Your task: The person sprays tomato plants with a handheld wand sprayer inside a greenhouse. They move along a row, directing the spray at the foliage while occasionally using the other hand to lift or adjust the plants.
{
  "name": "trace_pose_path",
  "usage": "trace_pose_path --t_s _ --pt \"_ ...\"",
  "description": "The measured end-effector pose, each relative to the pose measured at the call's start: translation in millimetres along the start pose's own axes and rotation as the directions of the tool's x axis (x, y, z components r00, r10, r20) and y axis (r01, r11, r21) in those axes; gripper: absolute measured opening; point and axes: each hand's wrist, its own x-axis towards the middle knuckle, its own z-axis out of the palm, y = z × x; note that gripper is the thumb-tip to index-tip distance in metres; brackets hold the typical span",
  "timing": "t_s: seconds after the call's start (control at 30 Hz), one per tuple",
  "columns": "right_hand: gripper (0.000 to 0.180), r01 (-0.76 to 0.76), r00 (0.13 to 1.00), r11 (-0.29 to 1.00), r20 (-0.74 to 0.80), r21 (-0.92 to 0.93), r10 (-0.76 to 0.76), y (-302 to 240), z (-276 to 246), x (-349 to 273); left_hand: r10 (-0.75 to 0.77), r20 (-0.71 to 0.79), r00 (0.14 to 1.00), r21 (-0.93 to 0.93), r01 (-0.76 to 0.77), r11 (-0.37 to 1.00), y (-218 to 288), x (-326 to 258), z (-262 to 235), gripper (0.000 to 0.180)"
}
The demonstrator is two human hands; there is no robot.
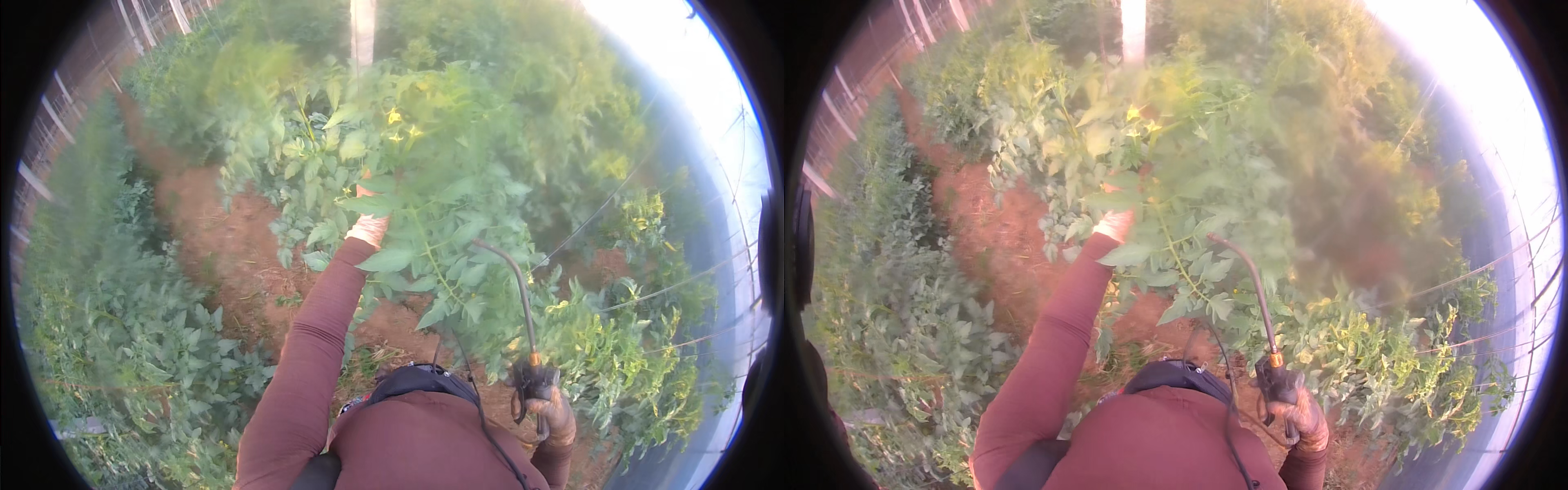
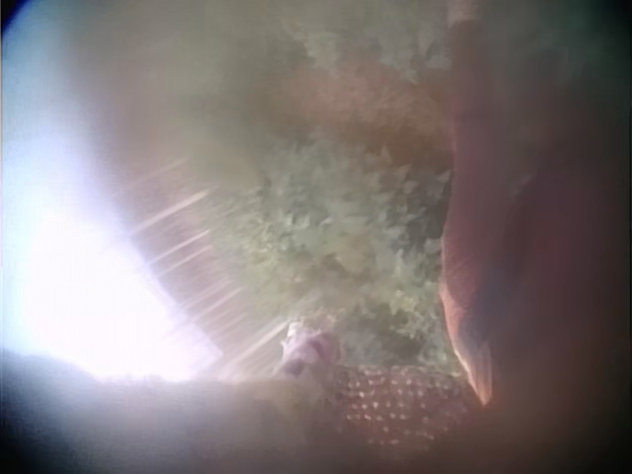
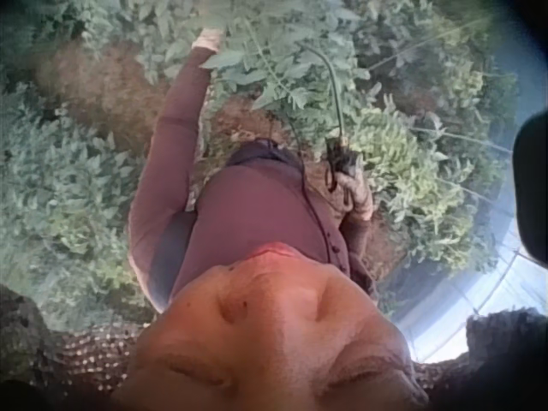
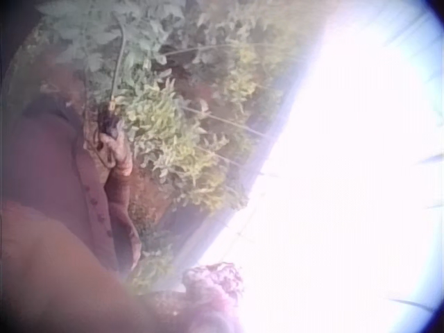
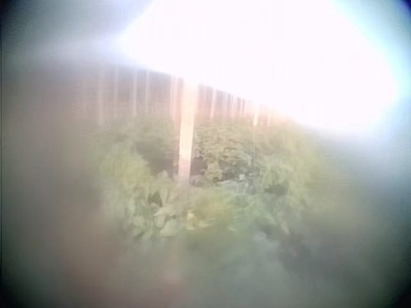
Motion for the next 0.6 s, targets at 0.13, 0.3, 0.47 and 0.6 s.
trace_pose_path --t_s 0.13,0.3,0.47,0.6 --pt "0.077 0.018 1.0 0.998 -0.008 0.056 -0.017 3 -18 9 -0.025 0.002 1.0 0.063 0.024 0.998 -8 -9 -3 0.019" --pt "0.071 -0.01 0.997 0.996 0.071 0.089 0.004 0 -34 29 -0.046 0.014 0.999 0.101 0.044 0.994 -9 -12 -12 0.019" --pt "0.067 -0.031 0.999 0.995 0.036 0.091 0.028 -3 -28 37 -0.032 -0.007 0.999 0.12 0.033 0.992 -12 -22 -19 0.019" --pt "0.065 -0.016 1.0 0.998 0.006 0.064 0.016 -8 -19 43 -0.026 -0.113 0.993 0.059 0.033 0.998 3 -51 -24 0.02"
